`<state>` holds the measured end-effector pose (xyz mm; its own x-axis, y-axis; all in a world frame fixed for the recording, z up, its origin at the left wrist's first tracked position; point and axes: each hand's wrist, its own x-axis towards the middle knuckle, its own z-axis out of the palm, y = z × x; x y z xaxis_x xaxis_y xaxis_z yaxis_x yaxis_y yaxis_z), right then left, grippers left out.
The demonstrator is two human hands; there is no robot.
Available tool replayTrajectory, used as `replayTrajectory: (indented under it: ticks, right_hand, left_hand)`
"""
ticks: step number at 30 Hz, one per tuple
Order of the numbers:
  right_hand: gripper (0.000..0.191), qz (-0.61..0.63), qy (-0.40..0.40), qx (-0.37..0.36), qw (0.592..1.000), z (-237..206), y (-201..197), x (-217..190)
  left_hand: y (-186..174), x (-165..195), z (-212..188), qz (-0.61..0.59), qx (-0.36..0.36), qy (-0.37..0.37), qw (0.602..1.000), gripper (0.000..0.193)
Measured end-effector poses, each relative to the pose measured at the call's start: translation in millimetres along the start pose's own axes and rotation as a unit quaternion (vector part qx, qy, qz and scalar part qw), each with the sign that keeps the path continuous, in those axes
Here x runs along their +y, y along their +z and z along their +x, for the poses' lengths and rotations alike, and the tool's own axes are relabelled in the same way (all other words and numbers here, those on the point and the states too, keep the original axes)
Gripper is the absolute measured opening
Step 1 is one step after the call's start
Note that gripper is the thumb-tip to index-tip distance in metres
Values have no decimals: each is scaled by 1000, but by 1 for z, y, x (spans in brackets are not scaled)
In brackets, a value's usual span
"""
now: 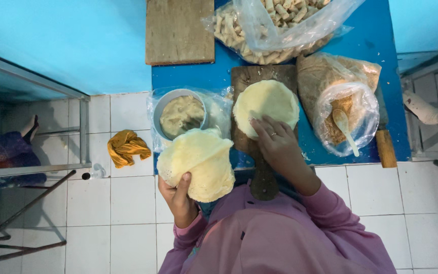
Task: The person spoons brown filling from a plastic bag onto a small square of dough on a wooden board and folds the dough over it. They then take a large piece of dough, tear portions from it, and press the dough flat into a round mold on the board, working the dough with their hands.
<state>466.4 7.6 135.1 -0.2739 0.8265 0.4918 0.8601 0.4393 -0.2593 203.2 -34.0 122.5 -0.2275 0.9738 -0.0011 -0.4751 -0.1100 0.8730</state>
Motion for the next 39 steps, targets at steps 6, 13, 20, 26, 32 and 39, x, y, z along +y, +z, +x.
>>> replayTrajectory:
  ticks: [6, 13, 20, 26, 32, 39]
  right_hand:
    - [51, 71, 78, 18, 994, -1, -14, 12]
    - [33, 70, 124, 147, 979, -25, -19, 22]
    - [44, 125, 88, 86, 984, -31, -18, 9]
    - [67, 258, 29, 81, 962, -37, -34, -26]
    - [57, 259, 0, 118, 959, -32, -26, -29]
    - [42, 458, 148, 137, 866, -52, 6, -25]
  left_hand:
    - [2, 2, -1, -2, -4, -5, 1000, 53]
    - [15, -3, 0, 60, -69, -36, 995, 53]
    - [46, -34, 10, 106, -180, -44, 977, 39]
    - [42, -58, 8, 55, -258, -35, 964, 36]
    - [41, -49, 4, 31, -308, -112, 944, 44]
    - [56, -52, 3, 73, -309, -58, 947, 58]
